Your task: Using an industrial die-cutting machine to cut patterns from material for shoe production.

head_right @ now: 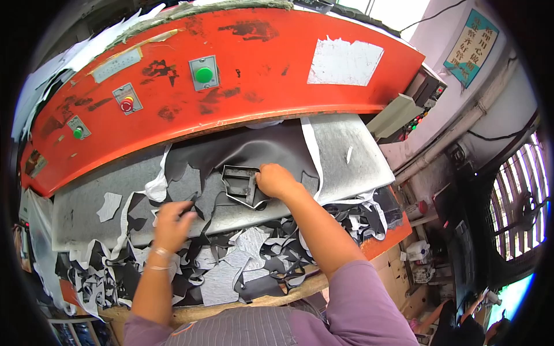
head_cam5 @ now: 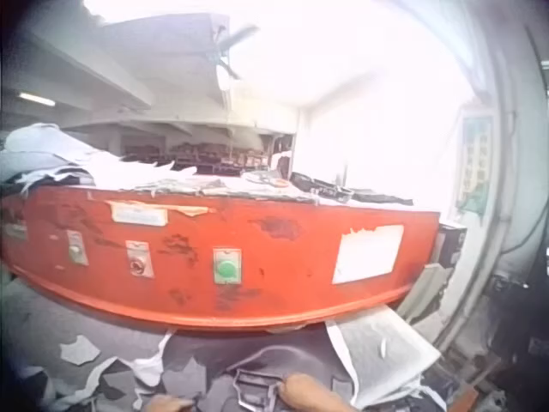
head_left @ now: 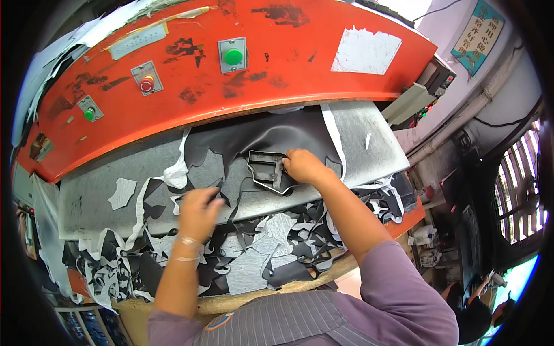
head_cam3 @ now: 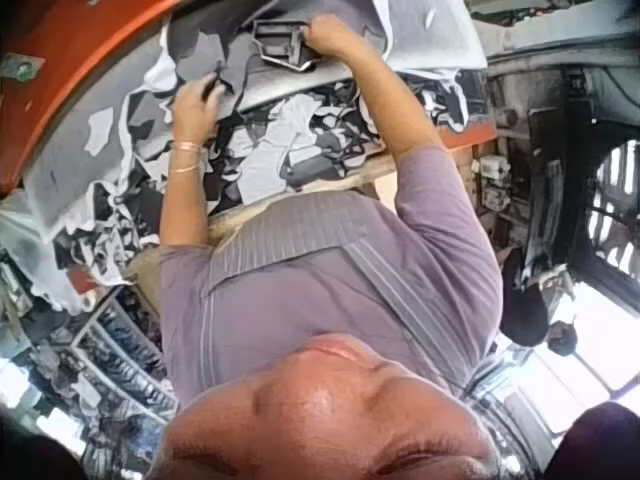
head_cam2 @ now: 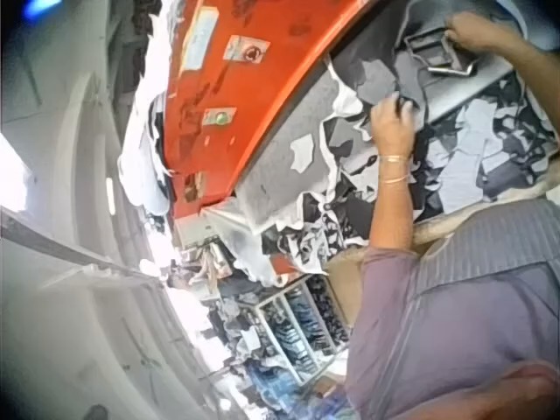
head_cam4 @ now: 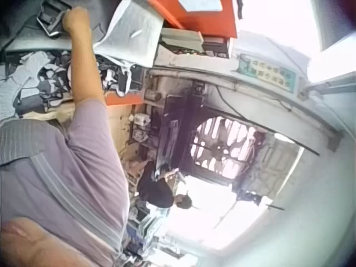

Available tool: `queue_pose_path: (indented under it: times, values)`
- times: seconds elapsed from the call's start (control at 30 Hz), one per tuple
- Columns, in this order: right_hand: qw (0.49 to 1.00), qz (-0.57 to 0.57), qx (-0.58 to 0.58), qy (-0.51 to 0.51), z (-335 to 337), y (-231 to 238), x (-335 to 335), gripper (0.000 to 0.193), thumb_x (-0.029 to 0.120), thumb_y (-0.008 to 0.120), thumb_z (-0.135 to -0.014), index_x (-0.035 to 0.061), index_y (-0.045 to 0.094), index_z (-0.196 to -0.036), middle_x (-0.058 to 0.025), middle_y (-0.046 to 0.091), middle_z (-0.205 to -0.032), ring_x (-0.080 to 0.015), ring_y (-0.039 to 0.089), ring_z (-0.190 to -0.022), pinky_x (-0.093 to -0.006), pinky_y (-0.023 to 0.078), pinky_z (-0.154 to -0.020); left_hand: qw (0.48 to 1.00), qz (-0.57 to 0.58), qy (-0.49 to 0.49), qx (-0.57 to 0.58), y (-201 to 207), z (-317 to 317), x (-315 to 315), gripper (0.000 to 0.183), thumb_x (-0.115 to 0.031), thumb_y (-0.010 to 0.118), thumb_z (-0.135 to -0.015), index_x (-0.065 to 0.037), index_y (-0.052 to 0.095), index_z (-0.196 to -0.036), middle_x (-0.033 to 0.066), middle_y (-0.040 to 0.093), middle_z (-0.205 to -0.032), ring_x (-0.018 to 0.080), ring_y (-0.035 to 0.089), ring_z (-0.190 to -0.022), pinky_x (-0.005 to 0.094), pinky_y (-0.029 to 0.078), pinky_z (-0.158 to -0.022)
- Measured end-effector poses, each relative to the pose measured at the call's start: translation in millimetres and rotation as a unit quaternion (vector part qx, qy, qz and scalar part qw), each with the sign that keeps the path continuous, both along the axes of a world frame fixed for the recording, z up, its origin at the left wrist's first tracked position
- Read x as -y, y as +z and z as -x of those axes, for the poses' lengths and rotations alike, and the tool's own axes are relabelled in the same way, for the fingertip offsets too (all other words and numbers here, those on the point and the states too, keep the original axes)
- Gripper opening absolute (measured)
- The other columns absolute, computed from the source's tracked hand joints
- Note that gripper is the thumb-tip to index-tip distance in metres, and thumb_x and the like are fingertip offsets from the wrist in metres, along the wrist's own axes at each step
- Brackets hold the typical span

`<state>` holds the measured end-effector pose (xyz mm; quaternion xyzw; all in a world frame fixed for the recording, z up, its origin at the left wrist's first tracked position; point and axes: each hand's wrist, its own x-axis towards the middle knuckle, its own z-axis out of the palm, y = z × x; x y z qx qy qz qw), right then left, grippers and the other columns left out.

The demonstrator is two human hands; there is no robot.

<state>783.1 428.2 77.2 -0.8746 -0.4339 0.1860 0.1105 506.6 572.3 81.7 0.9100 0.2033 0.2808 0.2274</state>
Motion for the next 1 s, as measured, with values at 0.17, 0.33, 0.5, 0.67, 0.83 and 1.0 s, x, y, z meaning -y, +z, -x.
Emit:
queue_pose_path:
  times: [0.17,0.33,0.5,0.67,0.83,1.0]
  values:
    - [0.999,0.004,-0.002,-0.05,33,18,-6,0.032,0.026,0.056,-0.089,0.0014,0.064,-0.107,-0.0234,0.064,-0.112,-0.0394,0.06,-0.107,-0.0461,0.048,-0.091,0.983,-0.106,-0.038,-0.143,-20,-60,30,0.017,-0.015,0.067,-0.078,-0.005,0.069,-0.091,0.0117,0.067,-0.091,0.0301,0.064,-0.093,0.0408,0.052,-0.08]
    - [0.994,-0.088,0.012,-0.06,6,-12,-4,0.024,0.01,0.055,-0.082,0.0002,0.066,-0.102,-0.0274,0.064,-0.104,-0.0422,0.062,-0.1,-0.047,0.05,-0.087,0.898,-0.245,-0.134,-0.341,-3,-92,44,0.015,-0.011,0.059,-0.079,-0.008,0.074,-0.081,0.0117,0.07,-0.084,0.0286,0.07,-0.081,0.0397,0.057,-0.067]
    - [0.991,-0.085,0.099,-0.04,-24,9,39,0.019,0.007,0.054,-0.08,-0.0017,0.067,-0.091,-0.0272,0.066,-0.093,-0.0418,0.064,-0.094,-0.0471,0.051,-0.084,0.889,-0.338,-0.157,-0.266,-24,-78,46,0.012,-0.016,0.06,-0.076,-0.009,0.071,-0.075,0.0096,0.068,-0.079,0.0238,0.069,-0.076,0.0362,0.056,-0.062]
    - [0.992,-0.034,-0.058,-0.107,-28,58,40,0.019,0.008,0.056,-0.082,-0.0002,0.068,-0.093,-0.026,0.067,-0.092,-0.041,0.065,-0.091,-0.0463,0.052,-0.082,0.931,-0.246,-0.16,-0.217,-25,-50,57,0.011,-0.018,0.065,-0.073,-0.01,0.067,-0.081,0.0063,0.066,-0.087,0.0241,0.064,-0.087,0.038,0.051,-0.074]
    - [0.972,-0.11,0.081,0.19,-26,31,8,0.018,0.006,0.059,-0.08,0.0071,0.068,-0.095,-0.0193,0.066,-0.089,-0.0389,0.063,-0.088,-0.0455,0.05,-0.077,0.989,0.02,-0.117,-0.083,-30,-38,54,0.023,-0.021,0.066,-0.082,-0.006,0.066,-0.1,0.0107,0.065,-0.108,0.0309,0.057,-0.105,0.0396,0.043,-0.092]
    - [0.893,-0.049,0.137,0.426,12,41,-30,0.02,0.007,0.06,-0.075,0.0117,0.068,-0.093,-0.0131,0.065,-0.089,-0.0352,0.065,-0.085,-0.044,0.051,-0.072,0.988,0.123,-0.096,0.011,-58,-31,60,0.019,-0.013,0.065,-0.08,-0.004,0.064,-0.097,0.0157,0.065,-0.11,0.0343,0.057,-0.106,0.0426,0.044,-0.093]
